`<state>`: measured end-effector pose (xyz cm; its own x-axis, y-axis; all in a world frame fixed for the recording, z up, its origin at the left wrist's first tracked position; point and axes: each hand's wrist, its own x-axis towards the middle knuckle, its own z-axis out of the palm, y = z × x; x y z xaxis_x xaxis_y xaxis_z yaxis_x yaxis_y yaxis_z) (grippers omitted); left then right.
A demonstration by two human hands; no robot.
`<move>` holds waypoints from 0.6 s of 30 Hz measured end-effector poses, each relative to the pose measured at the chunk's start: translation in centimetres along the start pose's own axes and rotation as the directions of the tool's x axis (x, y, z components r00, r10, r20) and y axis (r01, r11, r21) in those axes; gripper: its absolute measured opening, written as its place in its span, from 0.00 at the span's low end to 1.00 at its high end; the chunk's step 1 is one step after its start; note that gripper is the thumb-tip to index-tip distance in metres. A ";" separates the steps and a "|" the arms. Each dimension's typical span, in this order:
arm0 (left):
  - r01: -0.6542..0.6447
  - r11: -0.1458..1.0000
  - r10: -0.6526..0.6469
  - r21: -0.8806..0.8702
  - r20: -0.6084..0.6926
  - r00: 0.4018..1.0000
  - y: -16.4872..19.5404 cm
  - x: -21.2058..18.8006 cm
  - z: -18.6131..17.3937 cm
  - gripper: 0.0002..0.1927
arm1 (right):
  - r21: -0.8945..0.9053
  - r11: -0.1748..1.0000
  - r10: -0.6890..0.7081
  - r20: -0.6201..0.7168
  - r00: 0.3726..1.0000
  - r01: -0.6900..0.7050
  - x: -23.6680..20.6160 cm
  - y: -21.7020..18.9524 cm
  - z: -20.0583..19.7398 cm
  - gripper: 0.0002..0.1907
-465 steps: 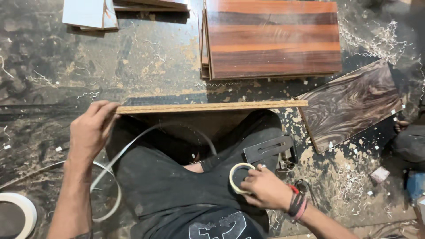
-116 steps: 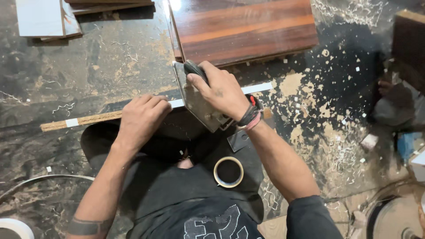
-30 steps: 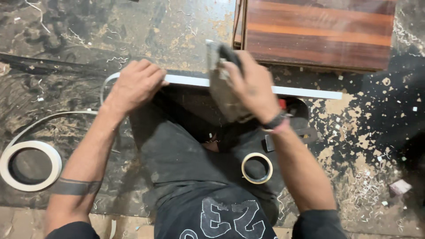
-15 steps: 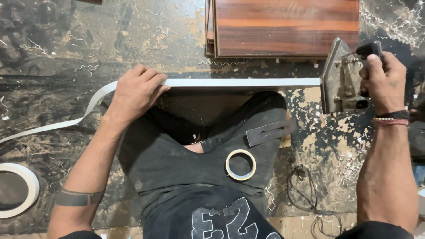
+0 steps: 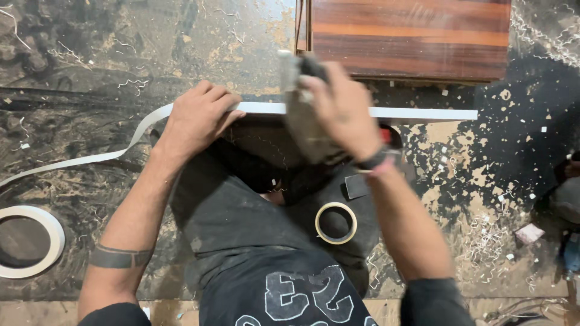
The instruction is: The person sits on the floor with a narrow particle board strip across their lap and applies white edge banding tape to its raw edge. They press the tape along the edge by hand, then run a hand-held iron along the strip to heat and adhere the banding, working along the length of the board.
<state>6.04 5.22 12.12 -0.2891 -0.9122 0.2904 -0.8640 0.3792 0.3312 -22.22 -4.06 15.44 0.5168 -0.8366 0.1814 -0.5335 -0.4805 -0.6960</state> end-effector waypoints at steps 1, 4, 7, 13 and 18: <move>0.006 1.000 -0.006 -0.016 0.002 1.000 -0.1 -0.1 -0.2 0.12 | 0.022 0.998 0.060 0.026 0.998 -0.060 0.7 -1.7 1.5 0.15; 0.029 1.000 -0.029 0.003 0.012 1.000 -0.3 -0.3 -0.8 0.13 | 0.003 0.994 0.109 0.048 0.993 -0.109 1.8 -4.6 3.4 0.17; -0.005 0.999 0.004 0.051 0.018 1.000 -0.3 -0.4 -0.9 0.12 | 0.082 0.995 0.055 0.022 0.998 -0.057 1.6 -4.2 2.5 0.18; -0.078 0.991 0.077 0.105 0.012 0.997 -0.2 0.4 -1.7 0.11 | 0.005 0.994 0.108 -0.049 0.993 -0.108 -1.4 3.5 -5.4 0.18; -0.111 0.992 0.113 -0.055 0.036 0.993 2.7 3.9 -4.2 0.12 | -0.170 0.952 0.220 -0.191 0.957 -0.253 -4.8 9.3 -12.9 0.13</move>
<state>4.31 3.30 17.91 -0.3997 -0.8683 0.2937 -0.8023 0.4864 0.3461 -38.28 -7.94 17.09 0.2492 -0.9562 0.1535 -0.7526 -0.2910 -0.5907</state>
